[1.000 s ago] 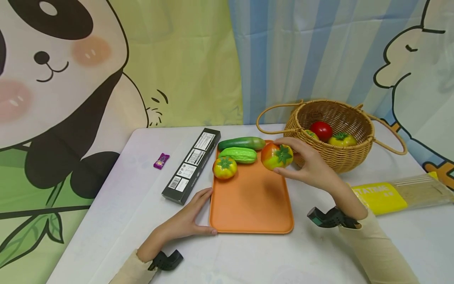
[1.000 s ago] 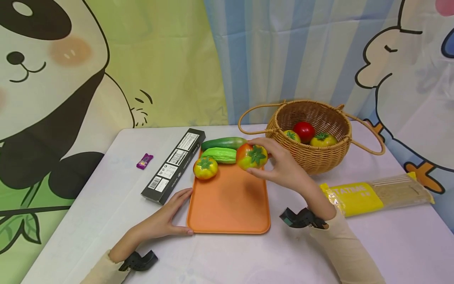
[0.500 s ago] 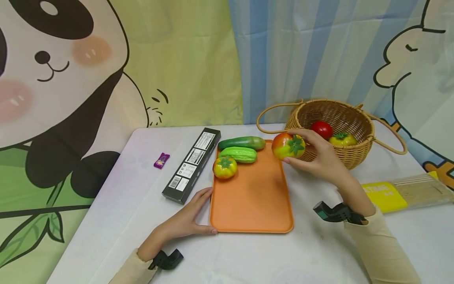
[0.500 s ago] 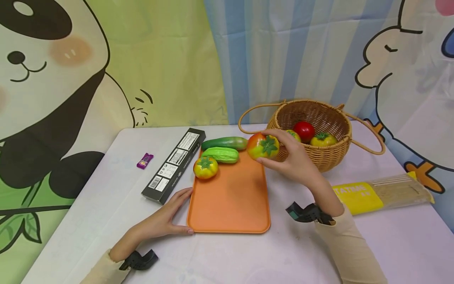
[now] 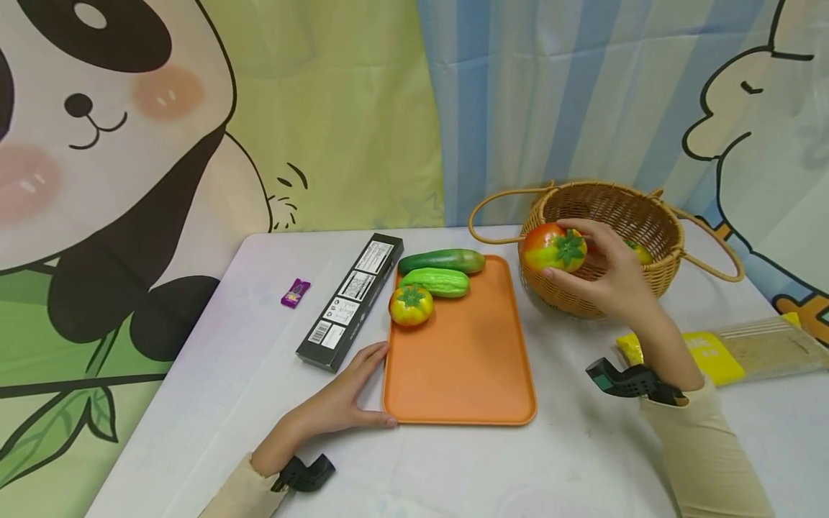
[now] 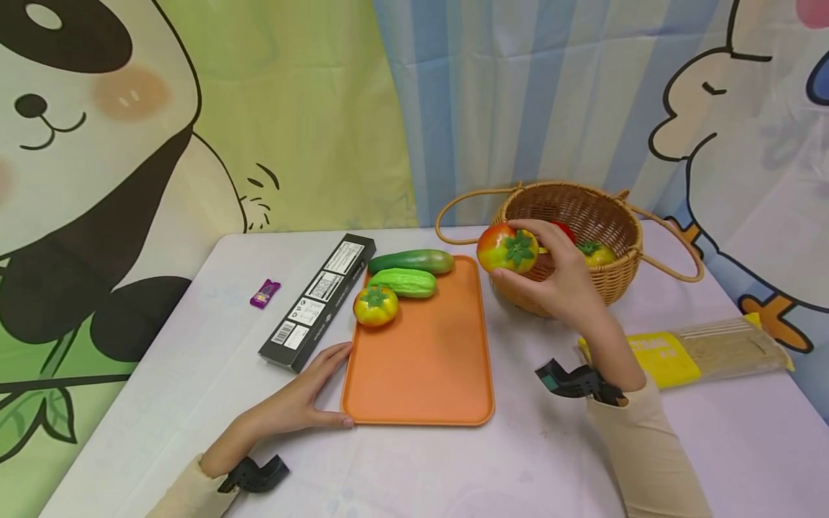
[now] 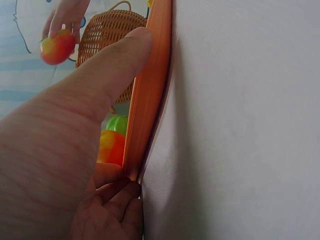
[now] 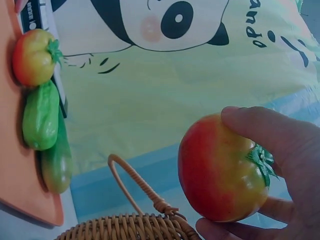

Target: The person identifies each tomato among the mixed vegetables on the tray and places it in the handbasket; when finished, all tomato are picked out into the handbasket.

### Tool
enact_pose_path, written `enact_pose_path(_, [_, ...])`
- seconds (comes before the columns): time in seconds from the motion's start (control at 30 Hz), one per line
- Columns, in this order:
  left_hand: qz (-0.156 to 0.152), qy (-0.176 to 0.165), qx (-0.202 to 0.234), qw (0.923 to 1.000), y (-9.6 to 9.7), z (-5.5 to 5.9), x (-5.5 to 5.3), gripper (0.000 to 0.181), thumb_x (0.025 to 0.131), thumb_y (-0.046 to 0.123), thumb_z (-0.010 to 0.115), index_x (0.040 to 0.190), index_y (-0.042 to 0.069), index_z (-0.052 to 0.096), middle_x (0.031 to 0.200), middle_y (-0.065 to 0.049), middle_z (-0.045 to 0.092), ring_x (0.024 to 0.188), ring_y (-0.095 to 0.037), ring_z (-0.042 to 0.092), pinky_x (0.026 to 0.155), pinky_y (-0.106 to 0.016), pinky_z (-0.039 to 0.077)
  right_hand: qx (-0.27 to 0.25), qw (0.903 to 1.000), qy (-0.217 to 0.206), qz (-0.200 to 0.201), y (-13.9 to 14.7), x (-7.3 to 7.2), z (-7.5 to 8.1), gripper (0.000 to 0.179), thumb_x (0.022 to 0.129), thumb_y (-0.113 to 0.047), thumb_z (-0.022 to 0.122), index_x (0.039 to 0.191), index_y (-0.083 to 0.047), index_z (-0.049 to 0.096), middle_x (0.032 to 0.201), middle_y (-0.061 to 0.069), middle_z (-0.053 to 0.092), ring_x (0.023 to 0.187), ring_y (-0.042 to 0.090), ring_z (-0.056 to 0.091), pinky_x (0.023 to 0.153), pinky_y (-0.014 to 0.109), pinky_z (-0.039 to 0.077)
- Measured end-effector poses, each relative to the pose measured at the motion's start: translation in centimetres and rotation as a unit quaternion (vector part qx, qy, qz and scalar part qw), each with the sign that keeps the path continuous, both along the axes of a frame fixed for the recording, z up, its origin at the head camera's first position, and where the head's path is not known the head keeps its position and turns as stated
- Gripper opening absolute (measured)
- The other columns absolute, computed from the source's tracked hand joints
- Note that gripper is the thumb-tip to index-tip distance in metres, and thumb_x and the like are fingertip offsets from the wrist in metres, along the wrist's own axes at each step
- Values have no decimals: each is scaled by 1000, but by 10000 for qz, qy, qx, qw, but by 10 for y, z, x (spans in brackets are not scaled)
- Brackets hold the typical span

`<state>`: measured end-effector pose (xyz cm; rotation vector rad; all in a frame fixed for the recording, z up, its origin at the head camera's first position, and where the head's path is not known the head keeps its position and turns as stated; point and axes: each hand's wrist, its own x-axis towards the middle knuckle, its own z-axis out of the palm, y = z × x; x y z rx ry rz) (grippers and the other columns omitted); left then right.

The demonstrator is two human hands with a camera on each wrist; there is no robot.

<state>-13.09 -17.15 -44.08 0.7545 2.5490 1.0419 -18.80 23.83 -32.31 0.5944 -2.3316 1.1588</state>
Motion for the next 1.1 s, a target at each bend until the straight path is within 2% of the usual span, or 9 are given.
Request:
enact_pose_path(0.27, [5, 0, -16, 10000, 0, -1, 0, 117, 71, 55, 82, 157, 9, 17, 162, -4, 16, 146, -23, 20, 117, -46, 22, -252, 9989, -49, -389, 8, -1, 2, 67, 74, 3, 81, 135, -9, 56, 125, -13, 52, 102, 4, 50, 82, 3, 44])
enact_pose_path(0.43, [-9, 15, -5, 10000, 0, -1, 0, 116, 72, 56, 81, 157, 9, 17, 162, -5, 16, 146, -23, 21, 117, -47, 23, -268, 9976, -137, -623, 15, -1, 4, 67, 75, 0, 81, 136, -10, 55, 124, -16, 49, 102, 4, 49, 81, 2, 43])
enact_pose_path(0.63, [-10, 16, -7, 10000, -1, -1, 0, 116, 72, 56, 81, 157, 9, 17, 162, -4, 16, 146, -22, 21, 117, -47, 24, -279, 9948, -242, -947, 22, -1, 5, 65, 78, -7, 81, 137, -14, 55, 125, -10, 49, 101, 3, 46, 79, 2, 41])
enact_pose_path(0.77, [-10, 15, 7, 10000, -1, -1, 0, 116, 72, 56, 81, 157, 9, 17, 162, -5, 16, 146, -23, 21, 117, -47, 23, -251, 9926, -346, -1135, 27, -1, 5, 65, 80, -12, 81, 139, -17, 54, 129, 3, 51, 103, 1, 43, 80, 8, 38])
enact_pose_path(0.87, [-10, 20, 7, 10000, -1, -1, 0, 116, 72, 56, 81, 157, 9, 17, 162, -5, 16, 146, -23, 21, 117, -47, 23, -214, 9916, -411, -1205, 31, -2, 5, 64, 81, -14, 80, 140, -15, 53, 133, 11, 49, 103, -1, 43, 80, 6, 38])
enact_pose_path(1.1, [1, 10, 11, 10000, 0, -1, 0, 116, 72, 56, 81, 157, 9, 17, 161, -5, 16, 146, -24, 21, 117, -47, 24, -40, 9880, -618, -1417, 38, -6, 2, 65, 83, -19, 79, 141, -13, 50, 136, 15, 48, 102, -2, 41, 78, 4, 36])
